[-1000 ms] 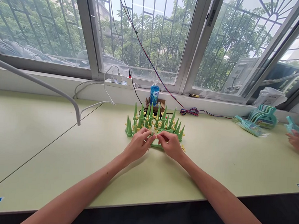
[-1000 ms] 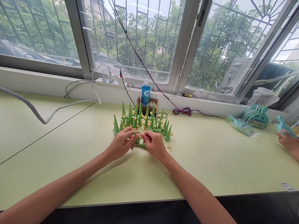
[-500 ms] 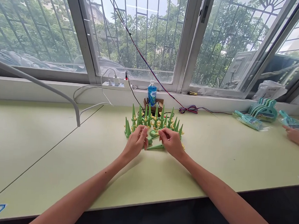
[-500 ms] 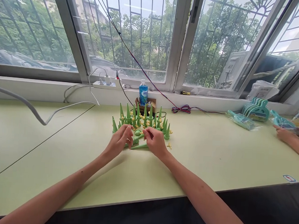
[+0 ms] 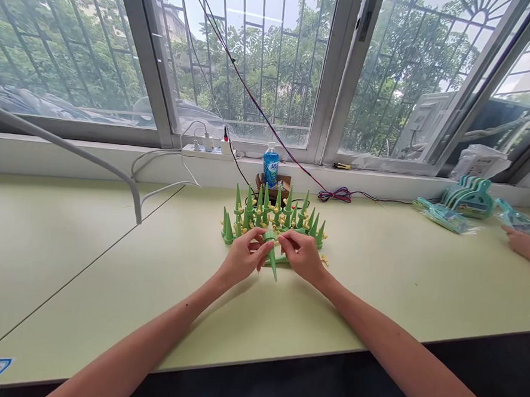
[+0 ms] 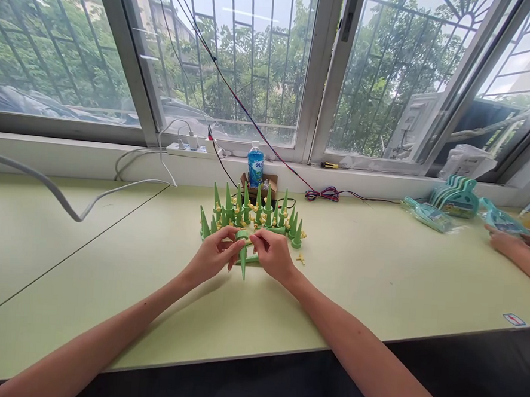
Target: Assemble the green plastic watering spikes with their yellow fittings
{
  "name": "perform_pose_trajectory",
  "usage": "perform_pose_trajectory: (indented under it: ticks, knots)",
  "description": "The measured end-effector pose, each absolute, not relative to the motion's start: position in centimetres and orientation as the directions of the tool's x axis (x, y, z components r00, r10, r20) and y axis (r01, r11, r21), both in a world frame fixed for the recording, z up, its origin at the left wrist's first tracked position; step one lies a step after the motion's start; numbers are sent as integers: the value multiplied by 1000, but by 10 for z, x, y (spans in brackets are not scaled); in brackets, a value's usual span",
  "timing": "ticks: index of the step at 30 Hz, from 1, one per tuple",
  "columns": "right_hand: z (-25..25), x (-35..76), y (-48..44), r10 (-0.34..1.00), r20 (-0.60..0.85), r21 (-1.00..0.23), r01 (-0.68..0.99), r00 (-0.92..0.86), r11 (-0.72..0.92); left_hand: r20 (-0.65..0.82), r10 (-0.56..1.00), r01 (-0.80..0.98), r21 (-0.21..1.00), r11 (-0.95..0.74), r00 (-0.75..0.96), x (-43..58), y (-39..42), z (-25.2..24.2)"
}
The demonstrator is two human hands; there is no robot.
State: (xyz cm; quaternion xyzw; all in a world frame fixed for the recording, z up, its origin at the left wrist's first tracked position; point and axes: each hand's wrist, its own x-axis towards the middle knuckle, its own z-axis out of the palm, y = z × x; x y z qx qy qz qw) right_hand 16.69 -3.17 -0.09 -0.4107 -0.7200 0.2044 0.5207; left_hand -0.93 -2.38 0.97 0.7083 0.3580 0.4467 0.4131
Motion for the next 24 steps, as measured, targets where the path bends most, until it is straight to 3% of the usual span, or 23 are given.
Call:
perform_pose_trajectory:
  ticks: [14, 24]
  knots:
    - [0, 165, -32, 825, 554, -726, 420, -111, 544, 493, 813, 234, 789, -567, 309, -10, -24, 6]
    - [1, 165, -35, 819, 572, -754, 368, -41, 545, 366, 903, 97, 914, -395, 226, -6, -25, 16]
